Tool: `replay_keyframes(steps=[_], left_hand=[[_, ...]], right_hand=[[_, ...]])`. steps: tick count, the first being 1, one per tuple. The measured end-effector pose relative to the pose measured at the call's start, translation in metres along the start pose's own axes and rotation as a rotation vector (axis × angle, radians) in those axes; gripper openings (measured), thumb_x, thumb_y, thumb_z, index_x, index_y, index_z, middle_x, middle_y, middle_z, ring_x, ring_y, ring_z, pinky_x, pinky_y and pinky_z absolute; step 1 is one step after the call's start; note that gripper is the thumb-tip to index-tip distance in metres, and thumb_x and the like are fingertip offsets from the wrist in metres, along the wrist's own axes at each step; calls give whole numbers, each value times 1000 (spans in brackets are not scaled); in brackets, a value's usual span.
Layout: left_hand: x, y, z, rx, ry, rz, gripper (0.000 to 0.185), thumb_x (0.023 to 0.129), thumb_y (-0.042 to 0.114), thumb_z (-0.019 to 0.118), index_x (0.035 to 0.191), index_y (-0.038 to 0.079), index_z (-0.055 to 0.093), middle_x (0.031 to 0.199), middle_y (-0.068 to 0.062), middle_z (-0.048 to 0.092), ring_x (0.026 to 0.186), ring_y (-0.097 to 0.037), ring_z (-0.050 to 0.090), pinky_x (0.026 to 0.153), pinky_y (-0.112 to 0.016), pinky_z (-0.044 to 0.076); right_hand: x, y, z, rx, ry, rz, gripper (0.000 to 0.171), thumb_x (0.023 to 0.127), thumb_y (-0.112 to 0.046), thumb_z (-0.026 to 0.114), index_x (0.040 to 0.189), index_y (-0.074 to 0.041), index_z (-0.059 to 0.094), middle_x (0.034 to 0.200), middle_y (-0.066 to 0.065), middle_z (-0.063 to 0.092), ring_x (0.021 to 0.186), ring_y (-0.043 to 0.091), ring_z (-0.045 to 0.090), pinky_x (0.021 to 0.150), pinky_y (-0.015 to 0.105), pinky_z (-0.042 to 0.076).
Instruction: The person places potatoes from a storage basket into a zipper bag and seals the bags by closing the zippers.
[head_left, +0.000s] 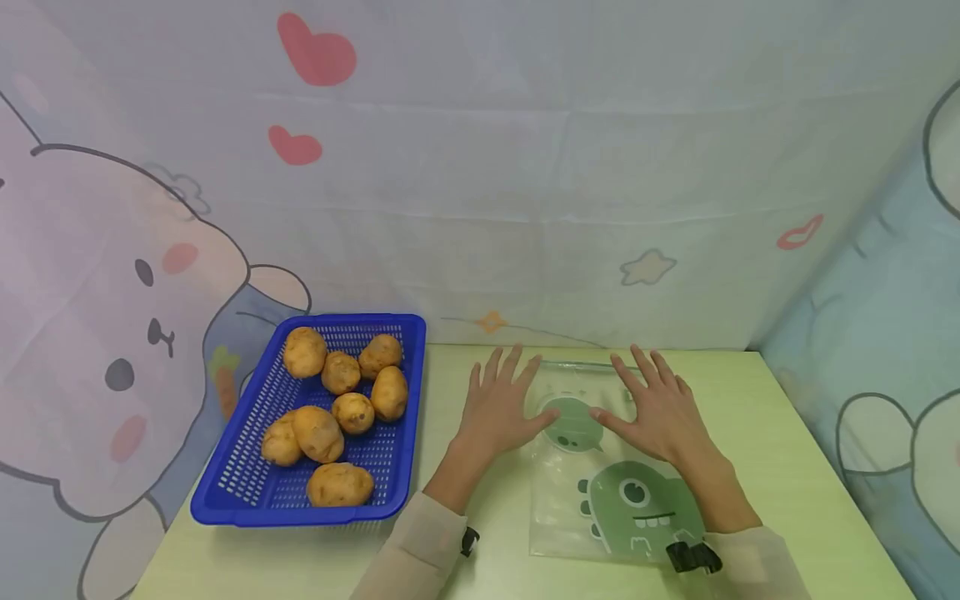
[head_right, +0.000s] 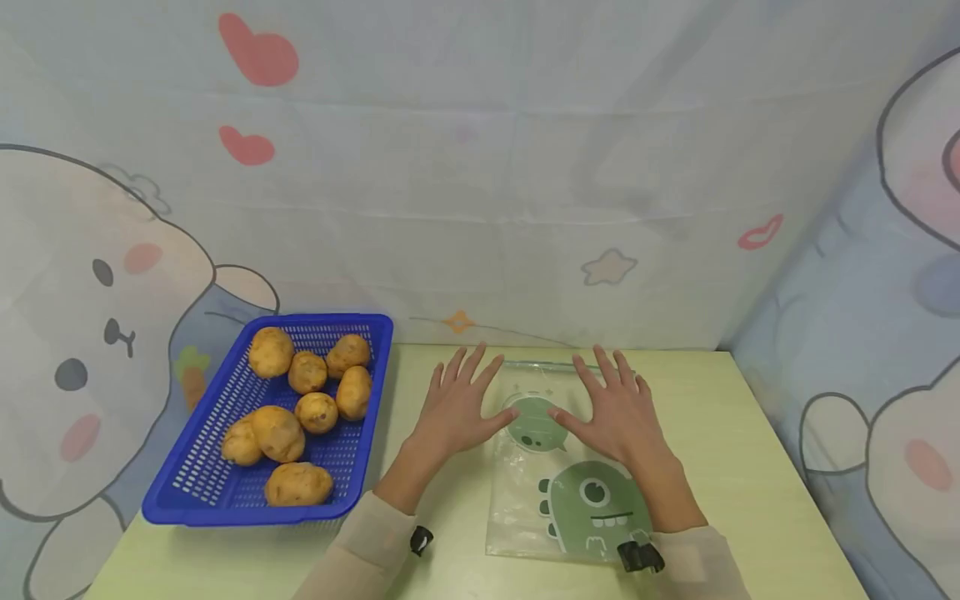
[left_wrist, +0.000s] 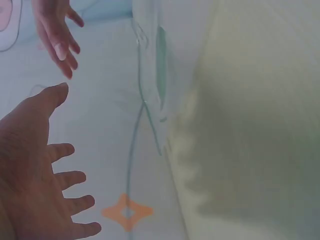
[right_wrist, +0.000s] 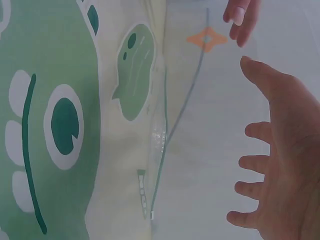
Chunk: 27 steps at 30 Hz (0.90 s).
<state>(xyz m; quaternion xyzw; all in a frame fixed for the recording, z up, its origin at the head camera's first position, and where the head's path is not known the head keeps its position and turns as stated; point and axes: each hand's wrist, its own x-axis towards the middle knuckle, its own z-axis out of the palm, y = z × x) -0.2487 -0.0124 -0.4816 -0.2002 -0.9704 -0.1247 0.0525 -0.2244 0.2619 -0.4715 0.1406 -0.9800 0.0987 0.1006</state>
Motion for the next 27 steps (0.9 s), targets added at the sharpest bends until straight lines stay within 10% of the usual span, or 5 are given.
replay_keyframes(steps=[15,27], left_hand=[[-57,29,-77,-5,77,87,82,103,61,61,169,26,29,176,-9,19,160,-39,19,124,-66,25],[-126,-23,-130,-442,-29,49,82,100,63,63,168,30,32,174,1,26,157,-31,29,118,-63,38]], right_hand=[[10,7,-18,44,-14,-54,92,96,-65,65,164,-8,40,167,26,32,150,53,31,99,78,44],[39,9,-13,82,-87,-99,92,96,-68,65,162,-8,43,162,24,41,146,50,38,96,75,48]])
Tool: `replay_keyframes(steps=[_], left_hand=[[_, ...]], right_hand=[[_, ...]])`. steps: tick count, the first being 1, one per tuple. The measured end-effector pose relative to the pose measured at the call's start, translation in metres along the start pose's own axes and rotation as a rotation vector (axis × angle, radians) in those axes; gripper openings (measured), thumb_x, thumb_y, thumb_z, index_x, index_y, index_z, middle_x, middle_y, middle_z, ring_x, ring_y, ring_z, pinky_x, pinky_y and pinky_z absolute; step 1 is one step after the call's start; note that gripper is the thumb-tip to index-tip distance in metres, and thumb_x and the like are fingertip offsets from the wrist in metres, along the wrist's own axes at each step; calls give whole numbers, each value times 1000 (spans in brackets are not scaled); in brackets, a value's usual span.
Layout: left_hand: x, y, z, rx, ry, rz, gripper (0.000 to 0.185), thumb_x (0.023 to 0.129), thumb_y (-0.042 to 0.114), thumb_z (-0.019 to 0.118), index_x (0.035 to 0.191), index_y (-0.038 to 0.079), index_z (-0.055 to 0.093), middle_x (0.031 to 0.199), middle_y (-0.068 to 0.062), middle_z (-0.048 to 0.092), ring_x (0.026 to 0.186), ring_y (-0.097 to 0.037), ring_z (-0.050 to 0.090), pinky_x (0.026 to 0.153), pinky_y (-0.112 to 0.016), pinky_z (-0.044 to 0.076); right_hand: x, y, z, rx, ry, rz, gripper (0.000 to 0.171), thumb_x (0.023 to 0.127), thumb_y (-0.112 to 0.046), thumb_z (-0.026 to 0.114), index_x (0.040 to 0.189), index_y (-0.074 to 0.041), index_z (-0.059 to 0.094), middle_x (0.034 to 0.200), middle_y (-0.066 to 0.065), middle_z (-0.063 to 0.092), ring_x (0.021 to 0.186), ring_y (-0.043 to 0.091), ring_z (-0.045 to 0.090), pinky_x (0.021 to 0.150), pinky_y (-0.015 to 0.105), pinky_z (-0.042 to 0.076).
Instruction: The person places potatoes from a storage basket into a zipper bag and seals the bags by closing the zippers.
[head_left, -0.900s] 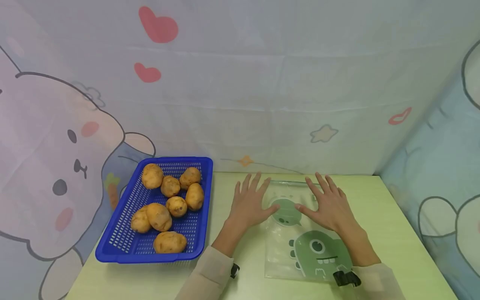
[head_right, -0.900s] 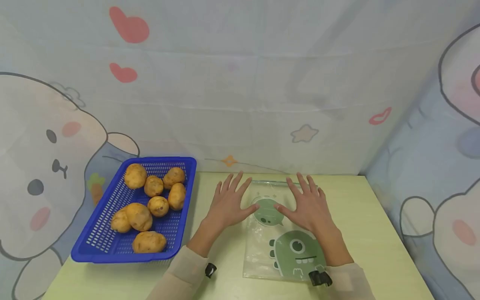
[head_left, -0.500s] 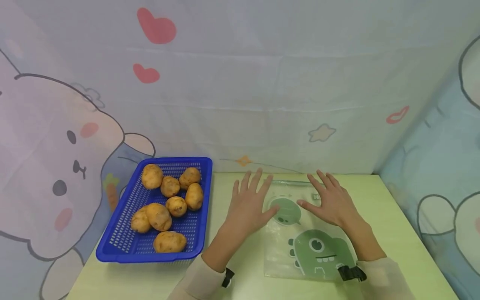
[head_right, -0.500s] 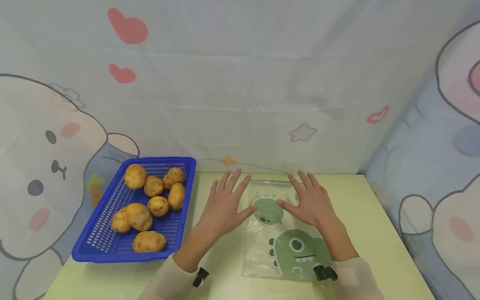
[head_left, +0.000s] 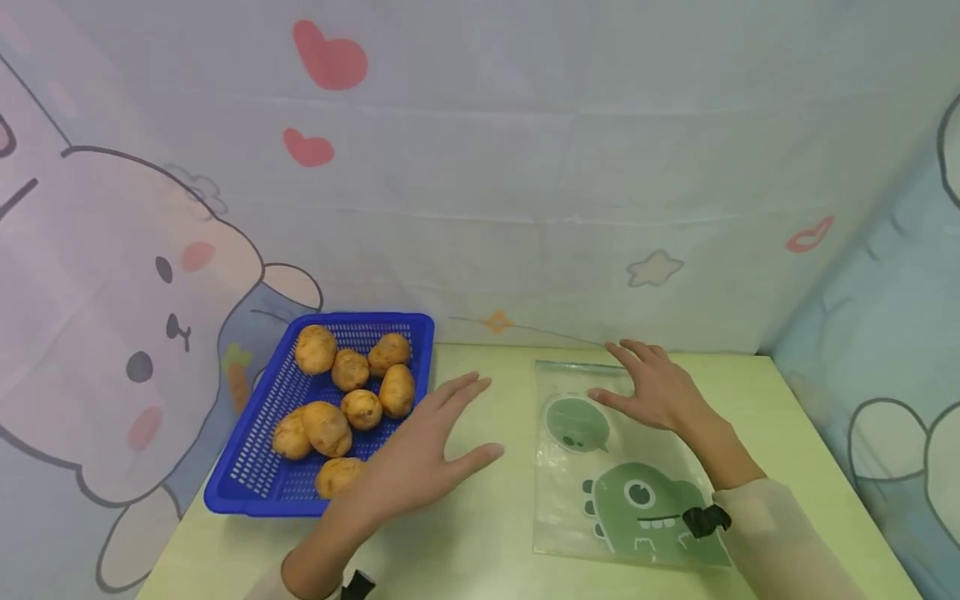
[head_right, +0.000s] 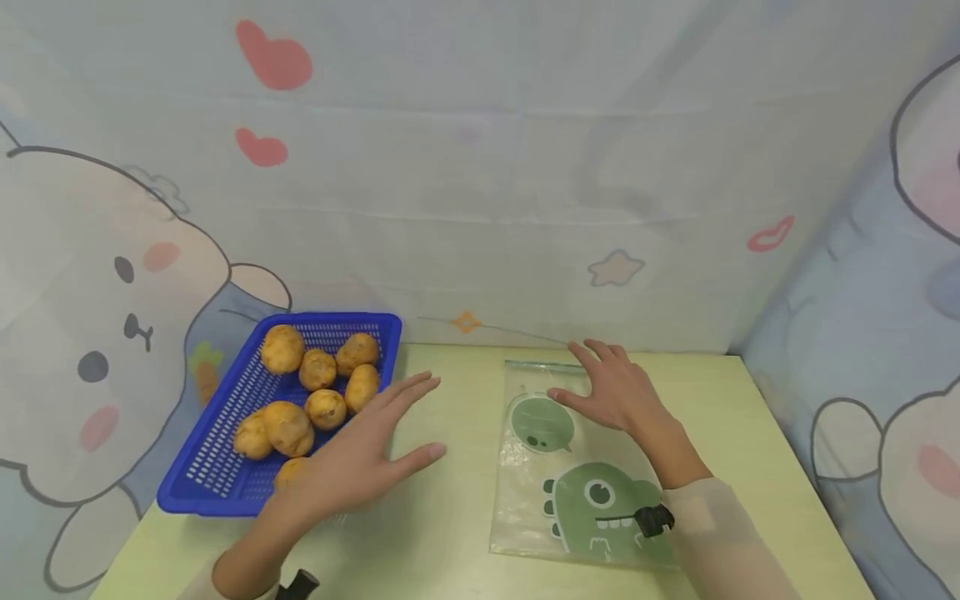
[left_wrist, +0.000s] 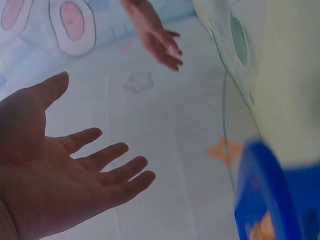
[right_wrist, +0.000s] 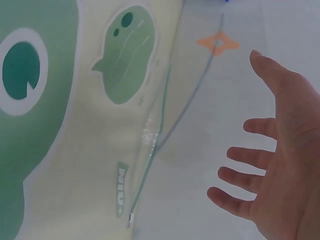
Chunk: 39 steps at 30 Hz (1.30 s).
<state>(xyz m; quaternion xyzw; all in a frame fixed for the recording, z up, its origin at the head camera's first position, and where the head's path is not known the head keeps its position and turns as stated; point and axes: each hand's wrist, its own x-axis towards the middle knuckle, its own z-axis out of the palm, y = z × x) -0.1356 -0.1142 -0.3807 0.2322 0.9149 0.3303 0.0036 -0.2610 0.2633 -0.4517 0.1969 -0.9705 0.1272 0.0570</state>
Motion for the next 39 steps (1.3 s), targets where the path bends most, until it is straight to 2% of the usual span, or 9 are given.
replay_keyframes(steps=[4,7,11,15,18,23,30,36,39], left_hand=[[-10,-29,-29,-6,49,-30,81,102,60,63,168,28,30,173,-4,27,155,-38,34,114,-68,40],[-15,-58,-53,3,93,-81,79,104,56,63,168,24,30,172,-9,29,153,-42,35,114,-71,38],[-23,-101,-82,47,156,-155,78,105,51,64,166,12,33,168,-21,33,150,-49,35,114,-74,34],[-31,-140,-103,94,210,-192,79,106,46,65,163,1,34,163,-31,36,147,-56,35,111,-76,34],[-33,-164,-115,92,226,-215,80,106,43,64,162,-5,33,160,-35,37,145,-59,34,111,-77,33],[-35,-194,-124,82,208,-292,81,108,44,60,161,-9,29,158,-39,36,142,-63,37,109,-79,34],[-40,-225,-121,61,190,-327,76,110,34,58,159,-14,27,153,-44,38,135,-66,42,107,-78,38],[-47,-236,-127,42,144,-482,72,112,32,50,157,-19,24,151,-48,37,133,-65,46,107,-75,41],[-51,-238,-131,15,106,-513,67,112,27,48,153,-22,27,145,-50,42,130,-65,48,105,-74,43]], right_hand=[[8,8,9,-14,2,-18,90,96,-68,65,159,-7,47,158,24,46,142,50,44,91,72,52],[13,13,17,-15,5,-26,87,96,-66,66,157,-6,50,156,24,49,139,51,46,87,71,54],[16,22,31,-6,-6,-16,85,96,-66,67,155,-6,53,154,24,50,138,51,47,85,70,55],[17,32,44,0,-28,4,85,95,-66,67,154,-7,54,155,25,50,139,52,46,86,70,55],[17,39,51,-2,-28,17,84,95,-66,68,153,-6,55,154,26,50,139,53,46,86,71,55],[19,48,56,2,-41,46,82,95,-62,70,151,-4,56,151,28,52,135,55,48,84,71,55],[20,54,62,19,-89,89,69,99,-44,74,149,0,56,146,32,53,130,56,50,84,73,54],[19,56,64,42,-66,83,60,98,-33,77,145,1,59,143,33,55,127,56,52,85,74,53],[22,58,65,54,-55,94,58,99,-30,76,144,2,59,143,33,55,127,57,51,85,76,52]])
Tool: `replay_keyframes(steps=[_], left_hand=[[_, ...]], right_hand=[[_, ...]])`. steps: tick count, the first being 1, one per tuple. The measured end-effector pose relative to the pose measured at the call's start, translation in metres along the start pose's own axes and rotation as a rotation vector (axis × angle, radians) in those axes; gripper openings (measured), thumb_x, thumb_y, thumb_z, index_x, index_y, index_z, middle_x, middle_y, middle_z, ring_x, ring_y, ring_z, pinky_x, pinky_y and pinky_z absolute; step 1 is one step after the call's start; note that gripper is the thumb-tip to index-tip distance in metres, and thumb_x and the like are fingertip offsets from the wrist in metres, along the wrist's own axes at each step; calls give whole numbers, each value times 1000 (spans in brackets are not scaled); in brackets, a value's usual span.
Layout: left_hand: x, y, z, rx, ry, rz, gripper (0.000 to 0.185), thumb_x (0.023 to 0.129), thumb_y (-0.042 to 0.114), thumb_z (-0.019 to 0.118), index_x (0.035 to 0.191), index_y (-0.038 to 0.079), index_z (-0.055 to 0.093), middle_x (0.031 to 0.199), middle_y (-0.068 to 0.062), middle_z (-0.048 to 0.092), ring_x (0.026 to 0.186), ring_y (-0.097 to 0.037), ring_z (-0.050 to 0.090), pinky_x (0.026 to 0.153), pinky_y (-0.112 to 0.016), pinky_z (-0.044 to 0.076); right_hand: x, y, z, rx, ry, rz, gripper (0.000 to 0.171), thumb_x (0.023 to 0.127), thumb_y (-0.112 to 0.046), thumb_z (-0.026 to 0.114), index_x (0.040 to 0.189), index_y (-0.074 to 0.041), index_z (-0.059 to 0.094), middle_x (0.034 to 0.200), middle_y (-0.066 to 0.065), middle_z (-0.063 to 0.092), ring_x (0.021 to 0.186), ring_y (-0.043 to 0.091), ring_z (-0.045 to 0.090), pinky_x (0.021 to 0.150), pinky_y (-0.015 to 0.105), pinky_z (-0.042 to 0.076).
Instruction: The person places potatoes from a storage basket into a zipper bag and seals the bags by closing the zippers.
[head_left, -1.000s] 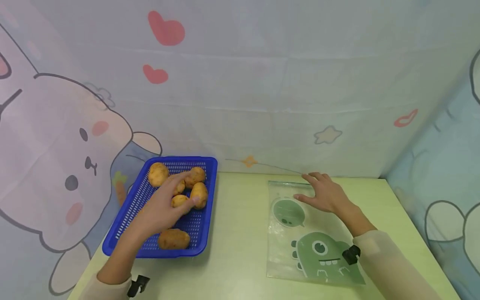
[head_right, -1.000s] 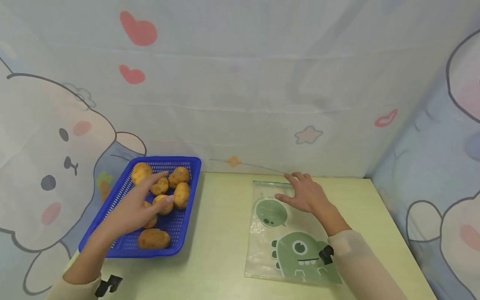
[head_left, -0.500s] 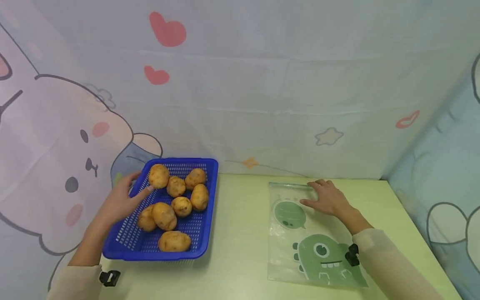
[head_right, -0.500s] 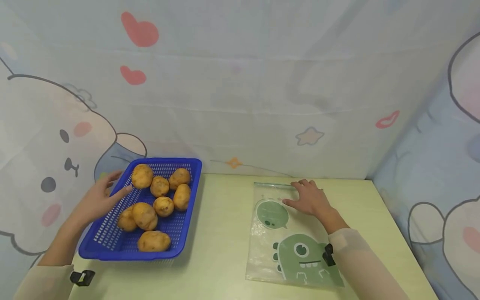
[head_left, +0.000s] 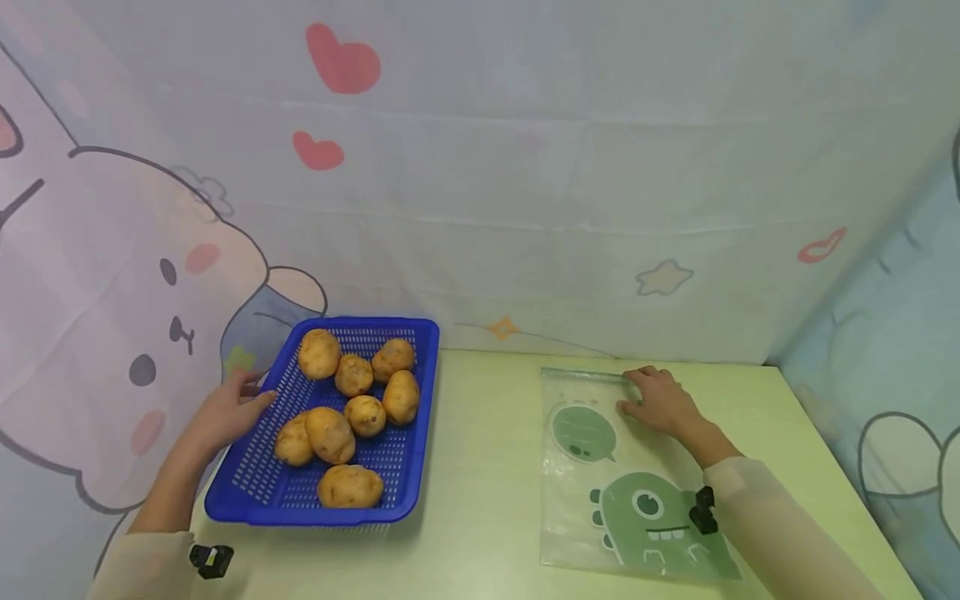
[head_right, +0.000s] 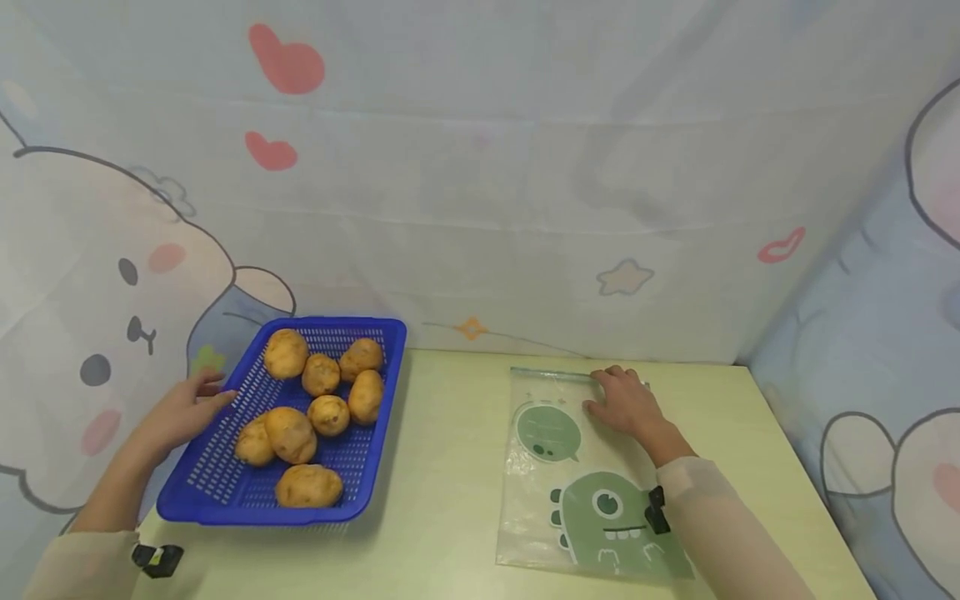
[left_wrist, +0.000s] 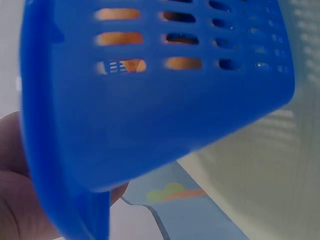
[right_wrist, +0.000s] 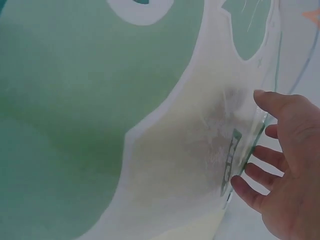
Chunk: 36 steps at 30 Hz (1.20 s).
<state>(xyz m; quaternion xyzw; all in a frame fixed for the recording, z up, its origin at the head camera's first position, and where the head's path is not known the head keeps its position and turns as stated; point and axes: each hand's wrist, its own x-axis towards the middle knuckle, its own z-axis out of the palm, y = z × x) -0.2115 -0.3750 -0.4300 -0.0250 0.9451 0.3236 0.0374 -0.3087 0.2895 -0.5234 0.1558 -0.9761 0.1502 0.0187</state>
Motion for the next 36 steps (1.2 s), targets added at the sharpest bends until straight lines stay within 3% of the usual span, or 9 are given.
replay_keyframes(steps=[6,11,16,21,26,36], left_hand=[[-6,-15,-9,-85,-91,-62,61,114,25,43,150,-23,32,146,-49,40,128,-62,51,104,-69,47],[-6,-28,-15,-184,-110,-86,59,114,22,41,153,-20,29,148,-48,39,115,-48,65,96,-55,58],[-8,-38,-14,-302,-121,-94,58,113,20,46,155,-16,28,143,-45,47,105,-32,71,86,-49,64],[-7,-39,-8,-417,-158,-56,57,112,16,50,155,-14,29,136,-38,58,108,-32,71,86,-50,64],[-1,-36,-1,-457,-153,-37,58,112,18,52,156,-13,31,134,-36,60,104,-29,72,85,-51,64],[-2,-48,1,-490,-129,-104,61,112,28,54,161,-4,33,139,-33,59,110,-30,71,88,-52,63]], right_hand=[[16,-4,2,21,3,-15,55,99,-26,75,143,4,59,139,33,56,124,58,53,85,75,53],[26,-8,6,54,10,-51,48,99,-18,74,137,8,60,126,33,59,112,54,60,85,67,54],[35,-12,10,100,30,-93,27,97,-8,72,120,7,67,107,26,63,95,44,63,79,59,55],[44,-12,11,92,58,-187,6,92,3,69,97,0,71,89,13,64,82,32,61,75,54,54],[51,-14,9,73,70,-293,11,88,7,67,88,-4,71,84,7,64,81,30,63,76,53,56],[66,-47,-16,97,88,-420,14,91,9,71,92,-5,71,92,4,64,89,29,64,82,51,55]])
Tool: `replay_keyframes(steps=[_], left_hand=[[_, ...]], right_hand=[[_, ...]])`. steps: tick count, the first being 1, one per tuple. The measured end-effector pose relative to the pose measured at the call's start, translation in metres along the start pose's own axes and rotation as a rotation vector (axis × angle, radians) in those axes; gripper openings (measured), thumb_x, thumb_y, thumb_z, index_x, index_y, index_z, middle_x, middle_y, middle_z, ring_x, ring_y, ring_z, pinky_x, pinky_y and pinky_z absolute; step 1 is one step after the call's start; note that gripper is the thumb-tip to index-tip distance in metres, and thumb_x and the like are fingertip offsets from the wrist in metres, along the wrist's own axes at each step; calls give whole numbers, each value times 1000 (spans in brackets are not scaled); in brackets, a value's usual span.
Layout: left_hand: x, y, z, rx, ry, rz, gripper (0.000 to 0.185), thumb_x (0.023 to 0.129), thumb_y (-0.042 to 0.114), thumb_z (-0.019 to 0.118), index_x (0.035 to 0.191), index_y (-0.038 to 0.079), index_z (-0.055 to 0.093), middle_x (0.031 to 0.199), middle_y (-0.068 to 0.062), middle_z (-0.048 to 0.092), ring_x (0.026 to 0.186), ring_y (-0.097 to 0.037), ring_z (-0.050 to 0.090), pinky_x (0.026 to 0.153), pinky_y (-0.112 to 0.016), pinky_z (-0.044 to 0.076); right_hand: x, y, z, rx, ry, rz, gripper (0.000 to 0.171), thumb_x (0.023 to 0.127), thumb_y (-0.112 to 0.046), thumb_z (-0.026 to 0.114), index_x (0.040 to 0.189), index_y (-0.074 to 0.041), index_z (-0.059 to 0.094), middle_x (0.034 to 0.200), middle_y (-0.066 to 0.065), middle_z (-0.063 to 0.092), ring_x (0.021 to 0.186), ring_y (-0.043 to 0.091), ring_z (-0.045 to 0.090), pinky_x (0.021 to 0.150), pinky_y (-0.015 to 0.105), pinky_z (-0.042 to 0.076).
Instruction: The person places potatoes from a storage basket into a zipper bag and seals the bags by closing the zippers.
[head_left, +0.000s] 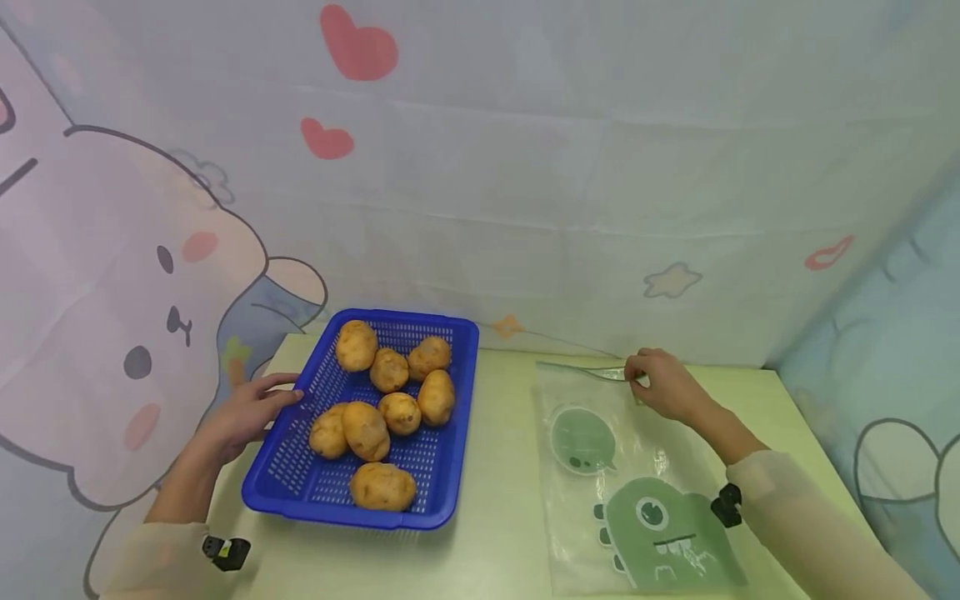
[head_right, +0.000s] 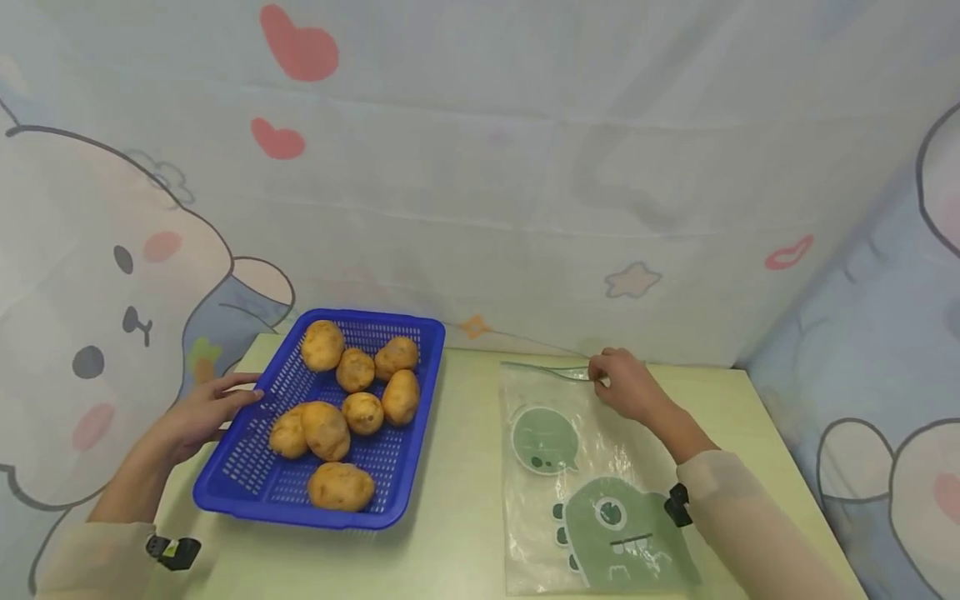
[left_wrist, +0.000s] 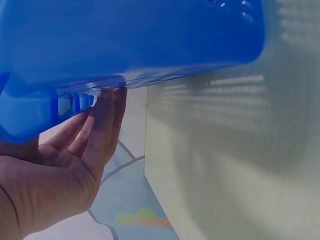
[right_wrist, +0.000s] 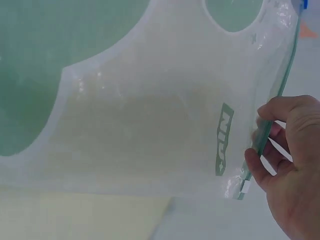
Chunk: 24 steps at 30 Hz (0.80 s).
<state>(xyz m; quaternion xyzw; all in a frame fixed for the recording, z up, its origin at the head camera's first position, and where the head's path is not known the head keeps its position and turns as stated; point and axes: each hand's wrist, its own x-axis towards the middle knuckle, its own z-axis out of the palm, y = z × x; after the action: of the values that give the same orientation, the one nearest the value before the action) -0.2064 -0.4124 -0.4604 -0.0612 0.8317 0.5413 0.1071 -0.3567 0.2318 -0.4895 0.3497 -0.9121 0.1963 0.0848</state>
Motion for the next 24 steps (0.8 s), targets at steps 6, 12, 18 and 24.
replay_keyframes(steps=[6,12,18,24], left_hand=[[-4,-2,-2,-19,-8,7,62,113,26,52,162,-5,30,144,-34,55,109,-28,71,87,-51,63],[-2,6,3,-48,-17,-2,60,113,24,53,162,-3,32,141,-34,57,106,-27,71,86,-50,63],[-6,9,5,-38,-8,-26,59,113,24,52,161,-3,33,142,-34,55,106,-27,71,87,-49,64],[-5,9,4,-28,-2,-22,59,114,22,50,162,-5,29,138,-35,57,103,-28,72,87,-50,63]], right_hand=[[34,-36,-18,-21,18,-118,18,90,8,76,94,-9,71,97,3,66,94,28,62,82,47,54],[69,-83,-28,-7,23,-276,18,89,8,76,92,-9,70,95,1,64,90,24,55,78,43,51],[90,-138,-18,38,0,-428,19,89,6,77,91,-11,69,94,0,62,91,23,56,81,41,52],[101,-176,0,36,4,-571,22,85,9,77,87,-11,67,89,3,59,85,21,52,79,38,50]])
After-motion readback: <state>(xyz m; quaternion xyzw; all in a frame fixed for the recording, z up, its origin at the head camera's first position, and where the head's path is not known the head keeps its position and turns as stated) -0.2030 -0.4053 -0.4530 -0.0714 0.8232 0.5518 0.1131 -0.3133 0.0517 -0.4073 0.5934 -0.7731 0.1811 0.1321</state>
